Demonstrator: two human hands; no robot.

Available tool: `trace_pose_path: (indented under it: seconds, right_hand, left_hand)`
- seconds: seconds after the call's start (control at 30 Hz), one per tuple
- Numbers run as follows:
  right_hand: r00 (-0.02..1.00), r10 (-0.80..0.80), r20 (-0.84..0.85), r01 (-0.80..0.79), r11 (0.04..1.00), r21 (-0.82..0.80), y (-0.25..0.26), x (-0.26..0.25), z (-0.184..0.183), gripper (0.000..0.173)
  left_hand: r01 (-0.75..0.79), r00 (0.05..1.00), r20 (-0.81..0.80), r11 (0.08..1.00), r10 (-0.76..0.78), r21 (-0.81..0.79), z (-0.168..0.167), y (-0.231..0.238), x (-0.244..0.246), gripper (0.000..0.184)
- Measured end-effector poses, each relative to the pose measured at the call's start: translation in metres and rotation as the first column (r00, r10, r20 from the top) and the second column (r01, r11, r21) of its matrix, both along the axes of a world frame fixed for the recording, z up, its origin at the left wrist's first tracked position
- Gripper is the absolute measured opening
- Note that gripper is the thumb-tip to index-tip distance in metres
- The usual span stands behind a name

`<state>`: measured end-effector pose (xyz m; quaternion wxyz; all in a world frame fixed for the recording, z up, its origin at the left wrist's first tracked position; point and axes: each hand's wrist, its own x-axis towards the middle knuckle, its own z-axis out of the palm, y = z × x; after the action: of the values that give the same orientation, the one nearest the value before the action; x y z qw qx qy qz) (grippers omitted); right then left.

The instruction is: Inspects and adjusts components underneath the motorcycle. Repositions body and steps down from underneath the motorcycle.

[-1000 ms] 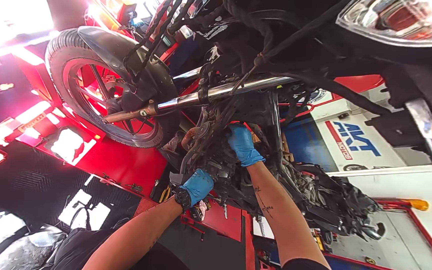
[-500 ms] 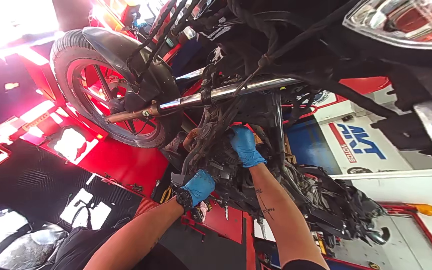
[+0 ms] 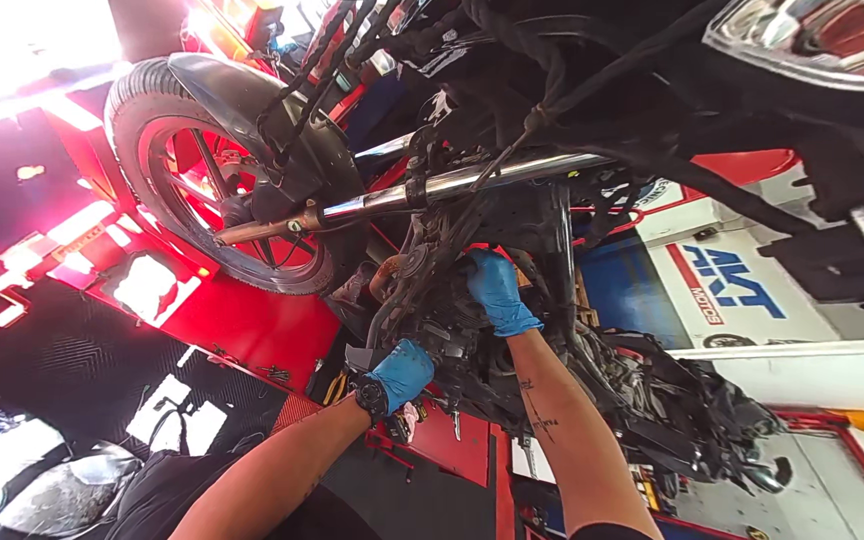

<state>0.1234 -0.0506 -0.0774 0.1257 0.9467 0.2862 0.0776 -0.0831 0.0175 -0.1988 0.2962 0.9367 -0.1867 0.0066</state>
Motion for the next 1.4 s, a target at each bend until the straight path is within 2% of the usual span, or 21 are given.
trace_pose_path:
  seconds: [0.1,0.23,0.3,0.53,0.7,0.83,0.9,1.1,1.2,1.3,1.33,1.4]
  right_hand:
    - [0.999,0.019,-0.048,-0.018,1.0,0.006,0.003,-0.003,0.004,0.026]
    - [0.996,-0.038,0.084,0.044,0.997,-0.069,0.006,-0.008,0.0,0.022]
    - [0.992,-0.093,0.085,0.099,0.993,-0.066,0.006,-0.006,-0.001,0.023]
    - [0.999,0.04,-0.023,-0.039,0.999,0.038,0.004,-0.001,-0.001,0.029]
    - [0.994,-0.056,0.091,0.063,0.995,-0.079,0.008,-0.007,-0.002,0.022]
    - [0.999,0.032,-0.015,-0.032,0.999,0.013,0.002,-0.001,-0.001,0.026]
    - [0.998,0.051,-0.049,-0.051,0.999,0.01,0.003,-0.001,0.001,0.029]
    - [0.998,-0.017,0.067,0.023,0.996,-0.091,0.005,-0.007,0.0,0.022]
    - [0.999,0.025,-0.045,-0.026,1.0,-0.008,0.003,-0.002,0.003,0.026]
    - [0.996,0.024,-0.09,-0.027,0.999,-0.032,0.006,-0.002,0.009,0.031]
    - [0.998,0.033,-0.061,-0.035,0.998,-0.046,0.007,-0.003,0.009,0.029]
    - [1.0,0.017,0.016,-0.016,0.995,-0.097,0.007,-0.005,0.005,0.022]
  left_hand:
    - [-0.02,1.0,0.008,1.0,0.02,-0.008,0.0,-0.001,-0.001,0.023]
    - [-0.03,0.999,0.009,0.999,0.03,-0.029,-0.001,-0.001,-0.001,0.023]
    - [-0.03,0.999,0.016,0.999,0.031,-0.023,-0.001,-0.001,0.0,0.023]
    - [-0.007,1.0,-0.002,1.0,0.007,-0.01,0.001,0.001,-0.001,0.024]
    - [-0.005,1.0,0.0,1.0,0.005,-0.01,0.002,0.001,-0.001,0.023]
    - [0.004,1.0,-0.011,1.0,-0.004,-0.009,0.001,0.001,0.0,0.024]
    - [0.003,1.0,-0.003,1.0,-0.003,-0.002,0.0,0.0,0.0,0.024]
    - [-0.01,1.0,0.022,1.0,0.01,-0.024,0.0,0.0,-0.001,0.022]
    - [0.08,0.992,-0.103,0.995,-0.073,0.06,0.028,0.017,-0.009,0.03]
    - [0.137,0.981,-0.157,0.983,-0.118,0.12,0.044,0.027,-0.011,0.034]
    - [0.131,0.982,-0.15,0.984,-0.113,0.118,0.041,0.025,-0.01,0.034]
    - [0.036,0.999,-0.032,0.999,-0.035,0.035,0.014,0.009,-0.005,0.027]
